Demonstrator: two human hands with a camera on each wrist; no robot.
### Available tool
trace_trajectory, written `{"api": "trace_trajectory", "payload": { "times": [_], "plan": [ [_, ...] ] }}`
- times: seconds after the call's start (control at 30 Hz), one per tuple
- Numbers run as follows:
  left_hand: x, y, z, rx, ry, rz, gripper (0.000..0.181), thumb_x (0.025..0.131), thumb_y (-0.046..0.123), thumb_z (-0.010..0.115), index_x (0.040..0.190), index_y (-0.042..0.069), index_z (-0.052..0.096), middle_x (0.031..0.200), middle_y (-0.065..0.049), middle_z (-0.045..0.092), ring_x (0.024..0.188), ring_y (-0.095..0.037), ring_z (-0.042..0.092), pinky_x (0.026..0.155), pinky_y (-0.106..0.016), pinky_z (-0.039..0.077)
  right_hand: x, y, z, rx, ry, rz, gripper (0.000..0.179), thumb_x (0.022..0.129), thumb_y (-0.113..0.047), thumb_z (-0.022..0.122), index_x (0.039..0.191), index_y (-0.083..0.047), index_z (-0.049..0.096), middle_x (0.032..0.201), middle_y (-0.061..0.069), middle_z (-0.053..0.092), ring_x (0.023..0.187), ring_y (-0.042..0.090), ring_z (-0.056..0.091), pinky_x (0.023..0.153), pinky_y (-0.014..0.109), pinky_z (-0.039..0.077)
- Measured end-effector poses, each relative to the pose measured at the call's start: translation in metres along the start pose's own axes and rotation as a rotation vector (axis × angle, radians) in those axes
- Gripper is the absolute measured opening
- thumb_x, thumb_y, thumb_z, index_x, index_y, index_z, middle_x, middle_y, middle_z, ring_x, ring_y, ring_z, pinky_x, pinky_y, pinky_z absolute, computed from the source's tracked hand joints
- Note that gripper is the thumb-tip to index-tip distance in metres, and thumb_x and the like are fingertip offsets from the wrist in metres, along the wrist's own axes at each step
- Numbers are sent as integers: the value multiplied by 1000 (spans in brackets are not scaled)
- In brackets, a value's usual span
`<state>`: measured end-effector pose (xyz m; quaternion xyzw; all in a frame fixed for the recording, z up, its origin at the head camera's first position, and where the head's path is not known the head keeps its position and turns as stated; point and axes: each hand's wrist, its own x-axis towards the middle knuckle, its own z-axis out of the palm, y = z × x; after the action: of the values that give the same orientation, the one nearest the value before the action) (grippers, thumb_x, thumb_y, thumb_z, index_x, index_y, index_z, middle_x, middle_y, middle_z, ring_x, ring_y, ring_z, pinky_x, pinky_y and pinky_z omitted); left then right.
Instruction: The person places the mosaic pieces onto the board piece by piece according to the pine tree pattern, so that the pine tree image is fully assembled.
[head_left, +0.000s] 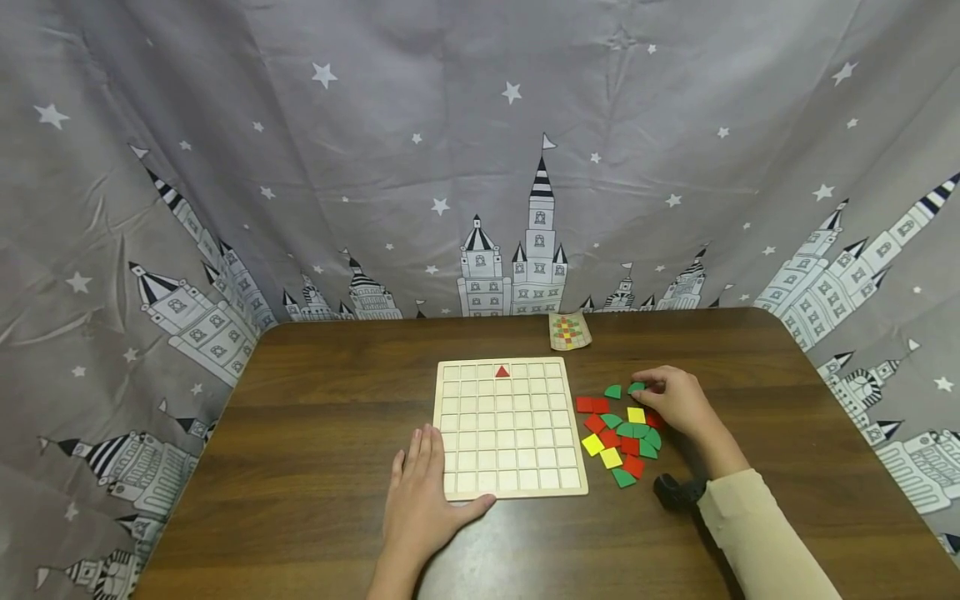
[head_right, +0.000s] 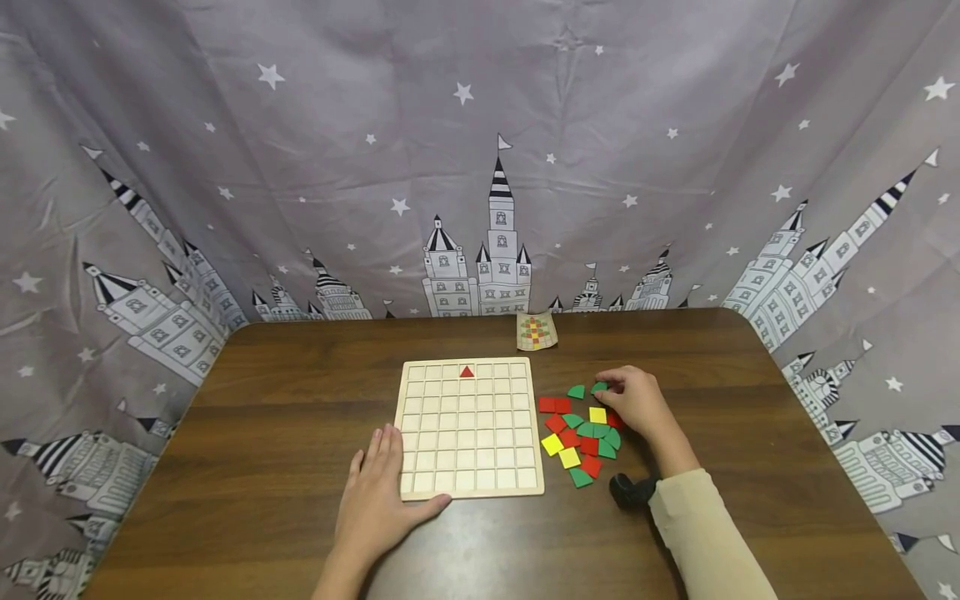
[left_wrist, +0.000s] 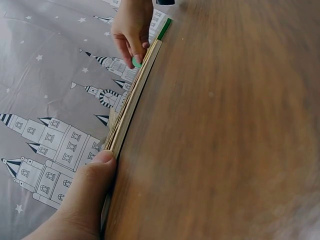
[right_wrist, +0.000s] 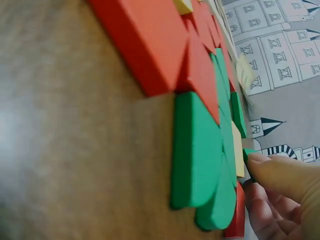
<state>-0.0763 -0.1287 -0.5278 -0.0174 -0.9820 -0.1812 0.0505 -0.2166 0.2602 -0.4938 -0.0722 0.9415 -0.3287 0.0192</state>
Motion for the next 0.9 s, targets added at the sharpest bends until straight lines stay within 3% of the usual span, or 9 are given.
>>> {"api": "trace_trajectory", "payload": {
  "times": [0.2,0.4,0.6,0.8,0.9],
  "plan": [
    [0,-1,1,5,-2,-1,132,66,91,57,156,1,22,165,-15,19,154,-31,17,124,-54,16,5,2,-2,108,-66,66,35,92,-16,70,124,-2,67,114,18,71,94,25,65,84,41,58],
    [0,-1,1,8,-4,-2,132,66,91,56,157,1,22,165,-14,19,155,-31,17,124,-54,16,15,-9,1,157,-83,62,34,92,-21,71,122,-5,69,117,17,70,101,28,66,87,42,58],
    [0,-1,0,2,3,1,132,66,91,56,156,2,24,165,-14,20,154,-30,17,124,-54,17,29,-45,17,171,-131,29,33,91,-25,73,119,-7,71,106,12,69,92,22,60,74,29,52],
    [0,-1,0,-2,-6,-5,131,66,92,54,158,3,20,166,-13,17,155,-28,15,125,-52,16,44,-87,46,197,-234,-39,27,88,-23,76,112,-9,74,87,5,63,75,19,51,64,28,44],
    [-1,-2,-1,-4,-29,-14,132,67,93,52,158,4,17,166,-11,15,156,-27,13,125,-52,14,50,-103,64,191,-272,-72,24,87,-23,77,109,-13,75,83,1,61,75,17,50,64,28,43]
  ]
}}
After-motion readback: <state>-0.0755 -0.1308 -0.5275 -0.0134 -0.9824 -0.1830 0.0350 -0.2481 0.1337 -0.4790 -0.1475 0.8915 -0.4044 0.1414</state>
